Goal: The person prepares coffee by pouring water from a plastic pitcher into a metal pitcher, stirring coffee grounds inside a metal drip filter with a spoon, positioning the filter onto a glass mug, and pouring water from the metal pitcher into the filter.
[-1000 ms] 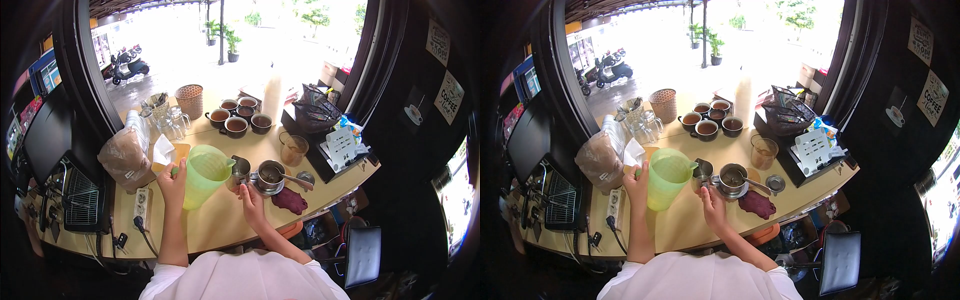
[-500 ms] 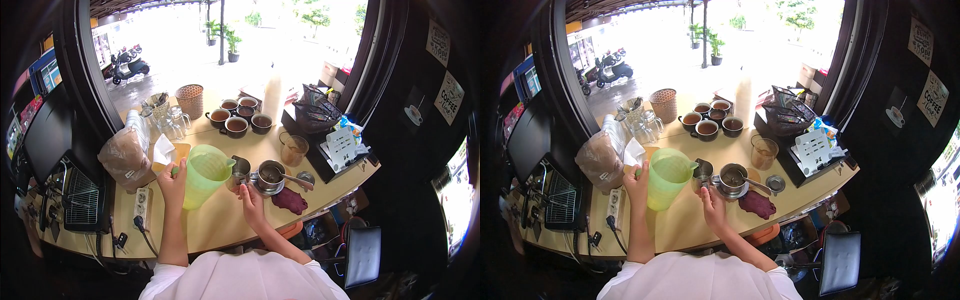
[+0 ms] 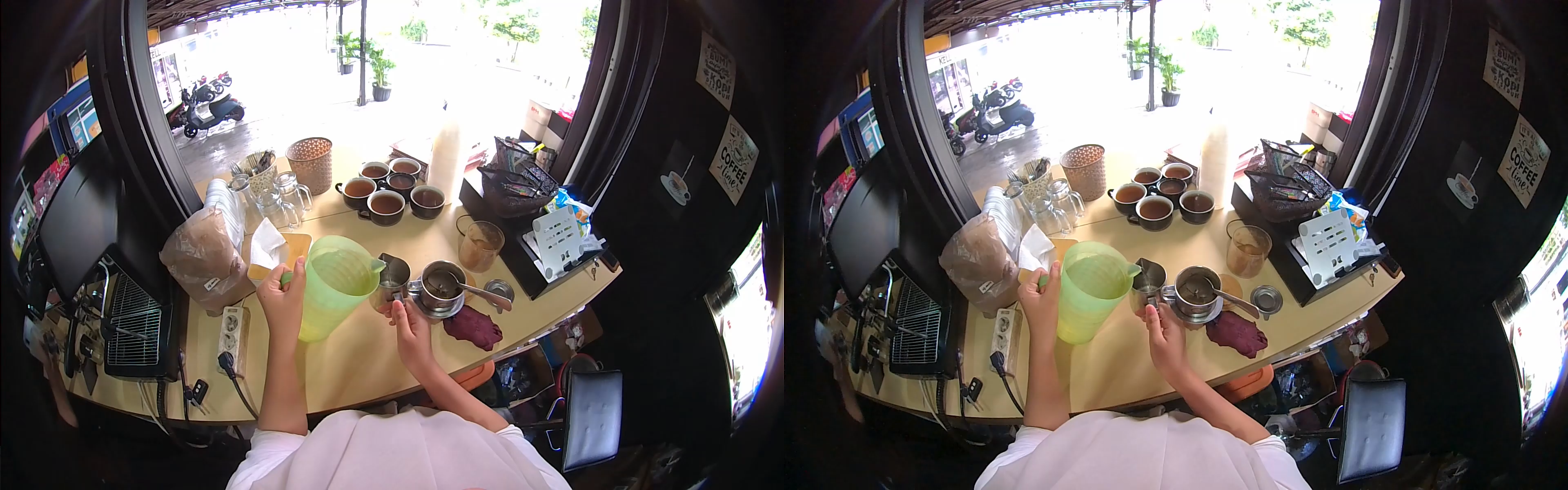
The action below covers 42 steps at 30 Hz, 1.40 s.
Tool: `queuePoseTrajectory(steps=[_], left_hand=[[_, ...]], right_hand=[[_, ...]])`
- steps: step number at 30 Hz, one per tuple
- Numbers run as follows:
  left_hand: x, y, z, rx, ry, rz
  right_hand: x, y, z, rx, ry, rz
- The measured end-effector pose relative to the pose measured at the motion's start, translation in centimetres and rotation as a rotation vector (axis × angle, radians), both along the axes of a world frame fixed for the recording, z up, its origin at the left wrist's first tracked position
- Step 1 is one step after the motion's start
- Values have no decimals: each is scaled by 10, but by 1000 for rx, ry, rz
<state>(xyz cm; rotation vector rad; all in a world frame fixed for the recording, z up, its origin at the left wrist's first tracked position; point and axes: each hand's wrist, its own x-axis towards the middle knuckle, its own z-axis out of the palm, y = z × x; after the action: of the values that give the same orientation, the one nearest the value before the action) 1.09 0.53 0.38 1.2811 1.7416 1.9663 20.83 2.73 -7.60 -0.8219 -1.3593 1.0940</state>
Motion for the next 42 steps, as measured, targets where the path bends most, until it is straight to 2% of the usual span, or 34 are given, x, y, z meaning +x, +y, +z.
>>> queuePoseTrajectory(steps=[4,42], left_hand=[[3,-1,4,-18,18,12],[6,1,2,-10,24,9]], right_hand=[[4,2,-5,-38,-55,52],[5,-3,-5,-55,-124,-14]])
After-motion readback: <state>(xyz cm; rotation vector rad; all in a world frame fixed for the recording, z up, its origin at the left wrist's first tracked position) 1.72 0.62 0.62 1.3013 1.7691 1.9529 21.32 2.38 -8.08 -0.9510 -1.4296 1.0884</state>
